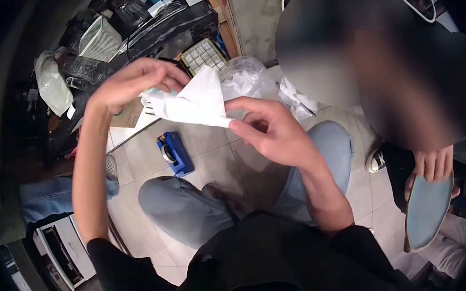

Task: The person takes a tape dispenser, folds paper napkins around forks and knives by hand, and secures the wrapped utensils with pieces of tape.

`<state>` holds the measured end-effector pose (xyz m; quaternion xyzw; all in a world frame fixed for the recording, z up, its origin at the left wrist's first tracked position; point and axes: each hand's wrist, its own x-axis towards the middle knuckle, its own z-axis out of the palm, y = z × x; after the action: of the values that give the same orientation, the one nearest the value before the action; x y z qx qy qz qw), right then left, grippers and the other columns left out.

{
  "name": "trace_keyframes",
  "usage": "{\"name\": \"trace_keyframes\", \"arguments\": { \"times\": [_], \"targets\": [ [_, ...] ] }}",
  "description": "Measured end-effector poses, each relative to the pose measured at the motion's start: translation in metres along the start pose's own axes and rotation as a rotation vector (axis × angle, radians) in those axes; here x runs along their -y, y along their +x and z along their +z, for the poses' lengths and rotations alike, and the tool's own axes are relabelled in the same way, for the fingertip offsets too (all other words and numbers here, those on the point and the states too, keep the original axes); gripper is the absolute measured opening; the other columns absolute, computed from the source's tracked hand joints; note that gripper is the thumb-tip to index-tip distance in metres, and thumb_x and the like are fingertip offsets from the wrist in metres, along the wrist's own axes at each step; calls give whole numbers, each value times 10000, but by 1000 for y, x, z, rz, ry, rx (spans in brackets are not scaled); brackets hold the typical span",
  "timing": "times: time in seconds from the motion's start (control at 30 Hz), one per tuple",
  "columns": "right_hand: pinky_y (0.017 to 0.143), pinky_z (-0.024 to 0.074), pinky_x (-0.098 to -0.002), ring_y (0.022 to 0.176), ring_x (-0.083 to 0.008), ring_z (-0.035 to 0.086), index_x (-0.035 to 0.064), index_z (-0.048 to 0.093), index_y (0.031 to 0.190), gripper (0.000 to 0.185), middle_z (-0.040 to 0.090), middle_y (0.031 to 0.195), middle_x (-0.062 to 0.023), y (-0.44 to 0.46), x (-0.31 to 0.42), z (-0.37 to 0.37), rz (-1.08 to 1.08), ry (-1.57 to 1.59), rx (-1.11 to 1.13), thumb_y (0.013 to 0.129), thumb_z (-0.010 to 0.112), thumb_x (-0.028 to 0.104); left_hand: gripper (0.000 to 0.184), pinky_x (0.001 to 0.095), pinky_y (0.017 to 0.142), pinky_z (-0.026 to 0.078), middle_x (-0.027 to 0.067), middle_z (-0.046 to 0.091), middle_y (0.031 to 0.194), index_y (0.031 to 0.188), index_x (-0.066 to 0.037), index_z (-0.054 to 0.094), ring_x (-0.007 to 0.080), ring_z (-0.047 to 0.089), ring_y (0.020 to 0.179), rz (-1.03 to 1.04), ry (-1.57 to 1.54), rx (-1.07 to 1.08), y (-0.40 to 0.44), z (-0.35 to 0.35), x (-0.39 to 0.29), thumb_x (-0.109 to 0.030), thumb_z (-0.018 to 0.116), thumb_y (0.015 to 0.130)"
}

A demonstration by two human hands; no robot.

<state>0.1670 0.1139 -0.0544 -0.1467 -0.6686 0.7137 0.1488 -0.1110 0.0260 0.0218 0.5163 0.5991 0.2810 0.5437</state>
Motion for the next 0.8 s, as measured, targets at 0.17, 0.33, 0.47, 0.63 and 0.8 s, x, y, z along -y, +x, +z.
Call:
{"name": "trace_keyframes", "arguments": {
  "times": [0.17,0.33,0.47,0.63,0.8],
  "targets": [
    [547,370,-219,627,-27,456,7,625,1154,241,545,704,42,6,-5,4,-56,-2,4,917,611,48,510,345,877,457,79,689,1002,1102,-33,678,191,633,932,-159,466,141,1,40,-72,-393,787,757],
    [754,527,-352,827,-268,702,18,645,1136,283,695,953,-204,6,-4,2,-61,-65,-39,865,624,96,327,370,1019,358,62,677,984,1009,-96,704,247,596,918,95,952,-81,6,70,-71,-208,811,721],
    [551,381,-230,625,-32,450,0,636,1139,240,552,712,32,7,-6,0,-113,-104,-78,909,618,68,152,407,1014,360,17,698,892,895,-107,737,226,613,924,153,1024,-221,6,75,-55,-177,765,763],
    [672,506,-329,713,-188,655,47,660,1107,252,696,859,-143,6,1,-2,22,-107,-76,862,615,86,233,451,1013,373,-3,707,910,924,-145,747,200,638,943,424,1150,-264,-5,84,-40,-110,742,693],
    [531,365,-244,597,-60,487,23,668,1052,194,581,704,-4,8,-7,-5,172,178,4,886,613,106,254,428,977,428,-42,684,1010,958,-146,734,192,615,1024,664,1511,-430,-17,101,-33,-121,669,714]
  ]
}}
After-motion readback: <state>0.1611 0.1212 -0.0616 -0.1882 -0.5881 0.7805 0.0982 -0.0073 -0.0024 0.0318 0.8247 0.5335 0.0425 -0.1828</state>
